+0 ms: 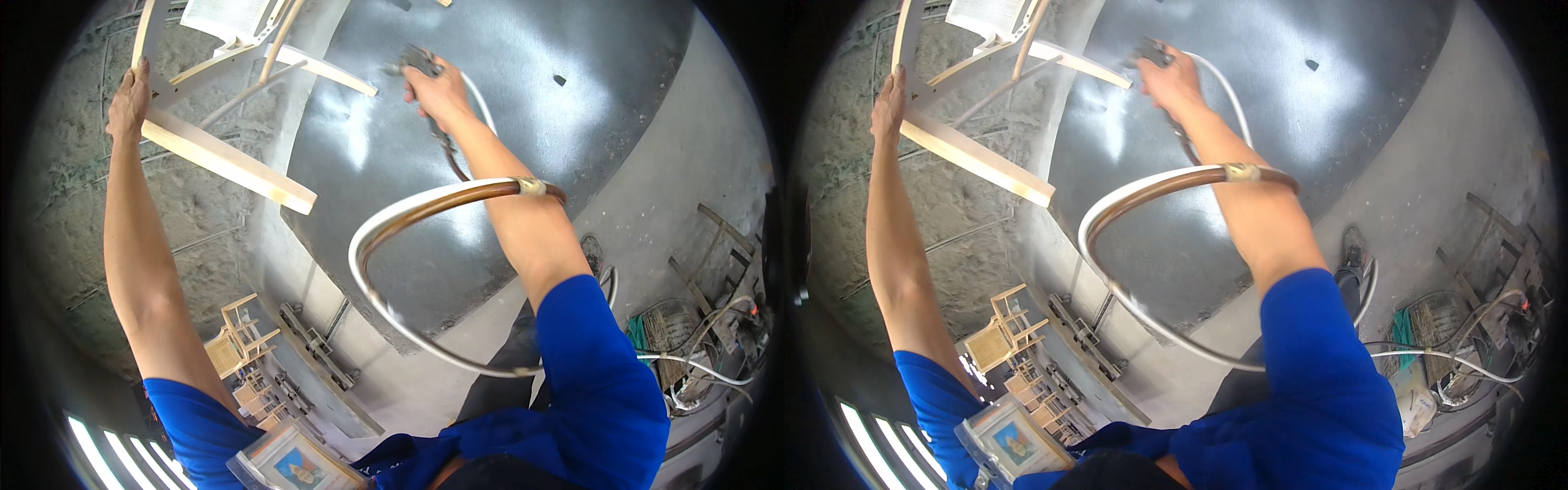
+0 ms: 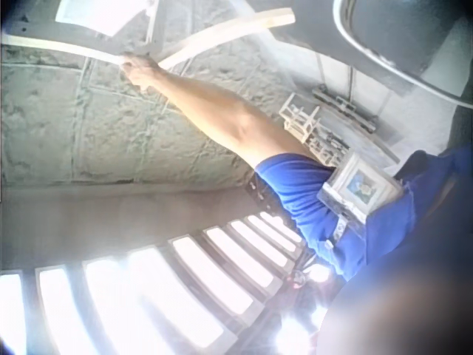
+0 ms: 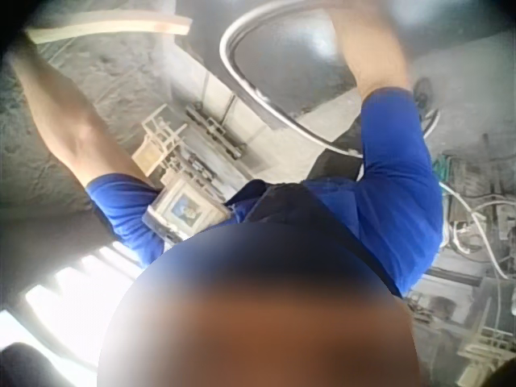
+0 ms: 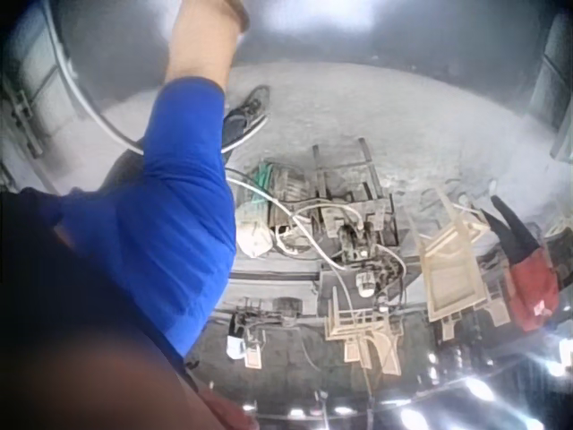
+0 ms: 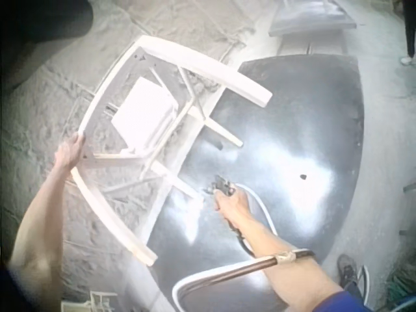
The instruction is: The person uses a spray gun to apply white paint to wooden chairs in a workshop. They rotate each chair to coat all sides, then place the finished chair on a nearby table and pick up the next one to repeat the process.
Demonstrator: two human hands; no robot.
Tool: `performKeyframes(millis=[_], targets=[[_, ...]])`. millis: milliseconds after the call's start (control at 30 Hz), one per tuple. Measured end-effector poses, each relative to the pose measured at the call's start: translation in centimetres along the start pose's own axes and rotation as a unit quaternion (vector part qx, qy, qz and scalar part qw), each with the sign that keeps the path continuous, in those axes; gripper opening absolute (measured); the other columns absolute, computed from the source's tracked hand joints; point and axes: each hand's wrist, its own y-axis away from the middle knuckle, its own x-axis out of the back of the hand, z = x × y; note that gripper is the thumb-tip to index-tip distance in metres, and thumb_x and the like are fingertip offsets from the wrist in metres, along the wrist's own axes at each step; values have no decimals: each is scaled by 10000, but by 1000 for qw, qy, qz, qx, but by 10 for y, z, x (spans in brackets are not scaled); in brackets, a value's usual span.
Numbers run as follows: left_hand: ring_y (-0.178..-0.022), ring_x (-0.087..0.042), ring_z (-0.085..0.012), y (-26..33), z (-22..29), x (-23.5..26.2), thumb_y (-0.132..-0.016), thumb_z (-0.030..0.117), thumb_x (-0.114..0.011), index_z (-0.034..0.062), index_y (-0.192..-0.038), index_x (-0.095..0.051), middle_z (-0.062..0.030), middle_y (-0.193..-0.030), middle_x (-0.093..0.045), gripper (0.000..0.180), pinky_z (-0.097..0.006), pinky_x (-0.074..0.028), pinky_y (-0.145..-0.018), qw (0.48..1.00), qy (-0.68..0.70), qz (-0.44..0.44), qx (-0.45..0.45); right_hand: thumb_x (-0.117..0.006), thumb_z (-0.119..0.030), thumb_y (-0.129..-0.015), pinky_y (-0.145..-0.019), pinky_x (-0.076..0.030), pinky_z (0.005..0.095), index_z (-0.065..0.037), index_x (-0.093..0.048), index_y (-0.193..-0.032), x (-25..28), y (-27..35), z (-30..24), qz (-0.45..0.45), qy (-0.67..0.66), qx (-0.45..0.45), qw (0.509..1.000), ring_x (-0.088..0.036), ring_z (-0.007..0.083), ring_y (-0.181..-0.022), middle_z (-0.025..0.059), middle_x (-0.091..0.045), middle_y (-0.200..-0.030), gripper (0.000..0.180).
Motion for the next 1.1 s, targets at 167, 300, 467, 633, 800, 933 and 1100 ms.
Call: performKeyframes(millis=[167,300,467,633,800,933,1100], targets=[[-1488,-415,-416,-4,-1,6,-897,915,-201,362,-1585,-438,-131,-1556,-534,914,-700,-221,-1186,1000,7,-27,-3,-693,-214,-953,-820,-584,336,-251,-629,-1450,61,66,-3,74,157,67,983,-730,168,-852,92,-756,-1205,502],[-1506,-387,-411,2,7,22,-903,909,-202,303,-1577,-466,-141,-1572,-513,943,-711,-188,-1192,996,34,-80,-1,-704,-188,-948,-878,-582,335,-240,-664,-1411,86,110,-42,-71,64,78,992,-746,191,-931,86,-764,-1214,468],[-1486,-416,-412,17,13,50,-988,775,-283,198,-1457,-625,-170,-1526,-557,819,-597,-256,-1214,992,54,-114,-6,-730,-137,-916,-850,-577,310,-236,-676,-1392,78,136,-86,-157,21,290,944,-739,172,-893,83,-784,-1149,490],[-1378,-545,-413,39,21,82,-1037,637,-415,101,-1350,-700,-225,-1395,-647,683,-467,-417,-1146,984,59,-166,-29,-720,-188,-908,-868,-575,348,-209,-686,-1371,22,119,-127,-166,33,375,911,-741,224,-886,113,-790,-1083,465],[-1180,-684,-411,100,49,101,-1035,593,-438,231,-1394,-675,-189,-1226,-738,562,-537,-457,-1089,985,-46,-125,-105,-703,-208,-909,-834,-578,360,-211,-686,-1367,-9,90,-146,-121,82,244,959,-745,281,-848,173,-773,-986,458],[-1070,-735,-307,155,73,106,-1086,367,-463,171,-1354,-693,-158,-1126,-768,404,-546,-344,-1145,986,-40,-73,-146,-691,-265,-935,-826,-579,415,-231,-670,-1382,-8,64,-154,-2,132,309,942,-735,318,-864,202,-736,-878,448],[-965,-731,-302,196,91,110,-1053,258,-549,114,-1285,-692,-124,-1074,-770,308,-531,-356,-1068,979,14,10,-201,-712,-221,-931,-784,-580,414,-269,-665,-1396,13,66,-148,127,190,386,894,-743,322,-875,156,-758,-1012,470]])
